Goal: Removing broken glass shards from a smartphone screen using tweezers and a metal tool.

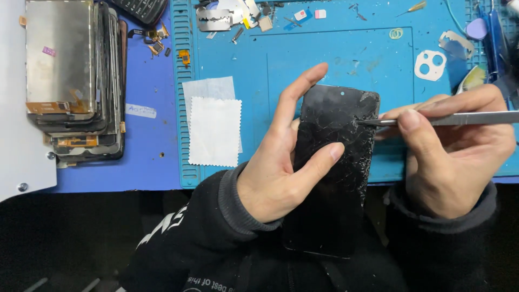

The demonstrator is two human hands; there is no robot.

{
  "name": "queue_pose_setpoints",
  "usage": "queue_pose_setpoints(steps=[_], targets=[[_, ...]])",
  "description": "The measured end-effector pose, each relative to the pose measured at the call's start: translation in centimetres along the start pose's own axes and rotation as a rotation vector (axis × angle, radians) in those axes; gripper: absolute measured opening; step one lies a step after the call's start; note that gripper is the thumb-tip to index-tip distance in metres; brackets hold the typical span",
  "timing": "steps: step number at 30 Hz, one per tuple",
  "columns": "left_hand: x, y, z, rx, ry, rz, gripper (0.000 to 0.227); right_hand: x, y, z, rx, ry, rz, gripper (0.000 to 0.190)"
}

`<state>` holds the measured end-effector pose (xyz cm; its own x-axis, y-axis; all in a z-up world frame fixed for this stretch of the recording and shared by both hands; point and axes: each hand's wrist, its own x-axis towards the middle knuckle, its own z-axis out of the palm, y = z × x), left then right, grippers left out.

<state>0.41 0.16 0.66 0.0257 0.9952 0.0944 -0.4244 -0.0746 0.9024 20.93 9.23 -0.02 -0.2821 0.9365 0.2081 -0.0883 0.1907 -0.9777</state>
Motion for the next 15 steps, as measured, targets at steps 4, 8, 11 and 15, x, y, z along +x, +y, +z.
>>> queue_pose_setpoints(steps=[4,8,11,15], targets=[[-0.04,-0.24,-0.09,-0.026,-0.010,0.011,0.077,0.17,-0.03,-0.17,-0.072,-0.034,-0.033,0.023],[-0.04,-0.17,-0.08,-0.025,-0.011,0.009,0.077,0.38,-0.39,0.21,-0.018,-0.044,-0.037,0.023],[-0.08,-0.20,-0.07,0.013,-0.003,0.028,0.076,0.36,-0.22,0.06,-0.014,-0.056,-0.016,0.022],[-0.09,-0.12,-0.16,0.006,-0.003,0.016,0.077,0.38,0.00,-0.21,-0.036,-0.059,-0.023,0.023]])
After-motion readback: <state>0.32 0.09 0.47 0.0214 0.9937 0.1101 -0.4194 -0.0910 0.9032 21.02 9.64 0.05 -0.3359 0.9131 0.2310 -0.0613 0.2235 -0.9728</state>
